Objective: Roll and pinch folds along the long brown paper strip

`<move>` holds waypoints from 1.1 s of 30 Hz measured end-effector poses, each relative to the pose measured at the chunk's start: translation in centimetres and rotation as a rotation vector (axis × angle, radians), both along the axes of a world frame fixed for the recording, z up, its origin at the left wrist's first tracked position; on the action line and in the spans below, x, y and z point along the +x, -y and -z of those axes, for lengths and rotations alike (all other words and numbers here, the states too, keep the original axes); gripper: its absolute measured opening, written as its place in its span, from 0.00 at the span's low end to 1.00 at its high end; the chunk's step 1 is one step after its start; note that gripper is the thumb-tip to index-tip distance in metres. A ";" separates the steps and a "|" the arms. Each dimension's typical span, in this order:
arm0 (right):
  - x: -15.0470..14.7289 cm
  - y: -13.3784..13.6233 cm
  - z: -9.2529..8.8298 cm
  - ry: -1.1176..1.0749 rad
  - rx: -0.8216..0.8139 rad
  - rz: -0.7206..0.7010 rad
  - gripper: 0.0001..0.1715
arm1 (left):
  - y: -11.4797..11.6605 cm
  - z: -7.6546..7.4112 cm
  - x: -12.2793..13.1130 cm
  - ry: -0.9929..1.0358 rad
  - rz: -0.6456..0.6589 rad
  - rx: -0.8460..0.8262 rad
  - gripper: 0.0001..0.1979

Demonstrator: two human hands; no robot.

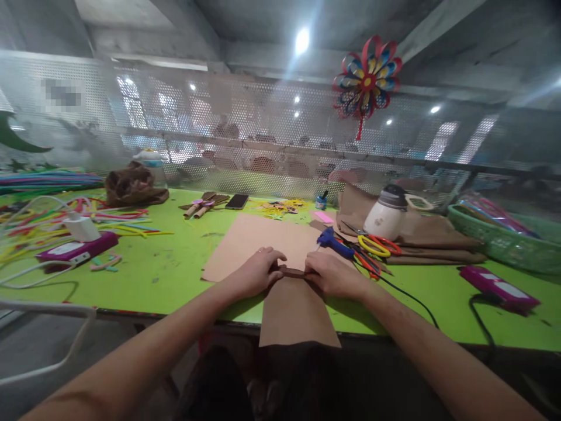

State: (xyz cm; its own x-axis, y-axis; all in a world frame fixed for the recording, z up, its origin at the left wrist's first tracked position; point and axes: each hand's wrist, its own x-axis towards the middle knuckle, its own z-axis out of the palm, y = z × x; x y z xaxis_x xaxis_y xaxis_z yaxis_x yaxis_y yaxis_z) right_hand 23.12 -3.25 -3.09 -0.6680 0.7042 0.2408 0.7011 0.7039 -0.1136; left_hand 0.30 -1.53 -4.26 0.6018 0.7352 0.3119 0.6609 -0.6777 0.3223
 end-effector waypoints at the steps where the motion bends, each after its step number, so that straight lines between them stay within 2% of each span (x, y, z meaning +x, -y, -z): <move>1: 0.0 0.0 0.0 -0.004 -0.004 -0.002 0.04 | 0.1 0.0 -0.1 0.013 -0.001 -0.002 0.11; 4: 0.1 -0.1 0.1 -0.015 -0.020 -0.006 0.03 | 0.4 -0.2 -0.3 -0.007 0.018 0.012 0.07; 19: 1.0 -0.1 0.1 -0.012 -0.049 -0.095 0.03 | 1.6 -0.2 -0.6 -0.175 0.076 0.210 0.08; 30: 1.1 0.5 -0.7 0.019 -0.064 -0.072 0.02 | 1.8 -0.6 -0.8 -0.189 0.105 0.179 0.10; 33: 1.4 0.7 -1.1 0.010 -0.093 -0.063 0.05 | 1.7 -0.6 -0.9 -0.197 0.112 0.202 0.11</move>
